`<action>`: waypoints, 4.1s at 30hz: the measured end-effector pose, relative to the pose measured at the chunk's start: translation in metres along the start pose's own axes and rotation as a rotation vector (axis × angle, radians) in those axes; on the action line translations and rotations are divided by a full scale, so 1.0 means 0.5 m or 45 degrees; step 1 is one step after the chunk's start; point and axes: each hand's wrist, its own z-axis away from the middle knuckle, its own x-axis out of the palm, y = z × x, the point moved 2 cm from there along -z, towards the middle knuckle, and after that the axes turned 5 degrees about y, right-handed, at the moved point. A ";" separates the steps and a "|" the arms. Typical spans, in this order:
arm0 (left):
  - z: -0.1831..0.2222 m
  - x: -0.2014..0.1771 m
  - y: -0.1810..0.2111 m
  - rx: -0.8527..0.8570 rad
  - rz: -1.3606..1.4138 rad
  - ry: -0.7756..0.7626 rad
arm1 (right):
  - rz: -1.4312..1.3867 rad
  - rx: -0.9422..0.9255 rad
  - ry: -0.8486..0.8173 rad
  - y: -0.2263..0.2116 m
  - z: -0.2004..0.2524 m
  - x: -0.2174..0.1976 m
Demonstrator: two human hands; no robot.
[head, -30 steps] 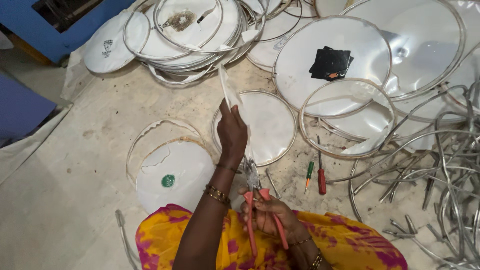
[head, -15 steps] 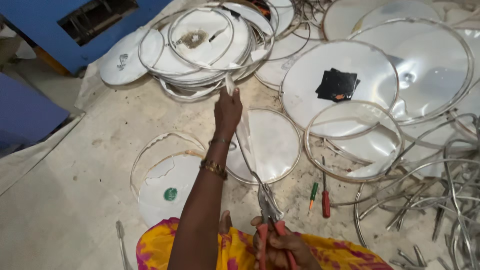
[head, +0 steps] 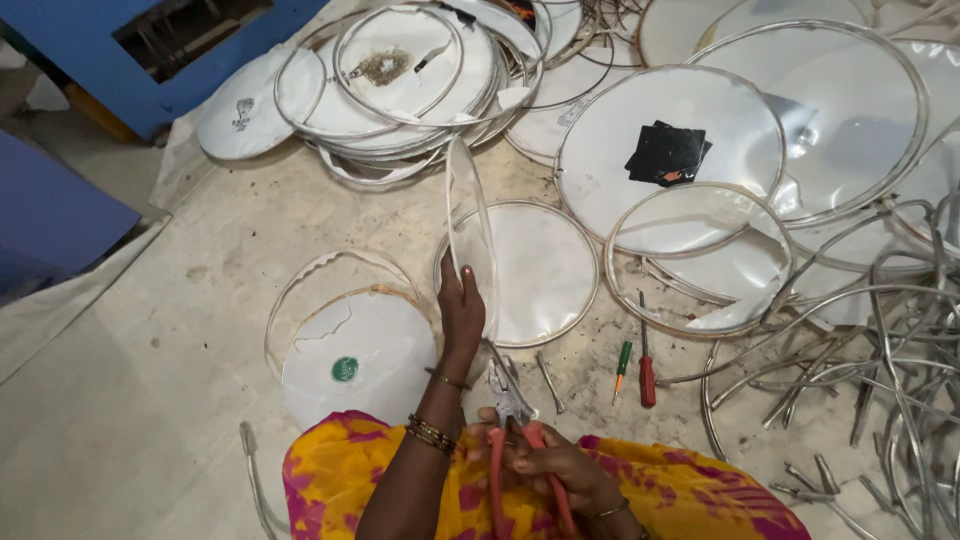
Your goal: The person removes broken white plastic pieces from circular metal frames using pliers and a screwdriver, then fits a new white plastic shade onto a frame by hand.
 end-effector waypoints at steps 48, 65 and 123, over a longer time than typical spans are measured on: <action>-0.172 -0.067 -0.072 -0.137 -0.282 0.200 | 0.105 0.155 0.582 -0.027 -0.009 0.034; -0.185 -0.013 0.064 -0.147 -0.325 0.148 | 0.800 0.120 0.820 0.023 0.017 0.086; -0.149 0.046 0.111 -0.056 -0.239 0.223 | 2.168 0.400 0.944 -0.025 -0.019 -0.049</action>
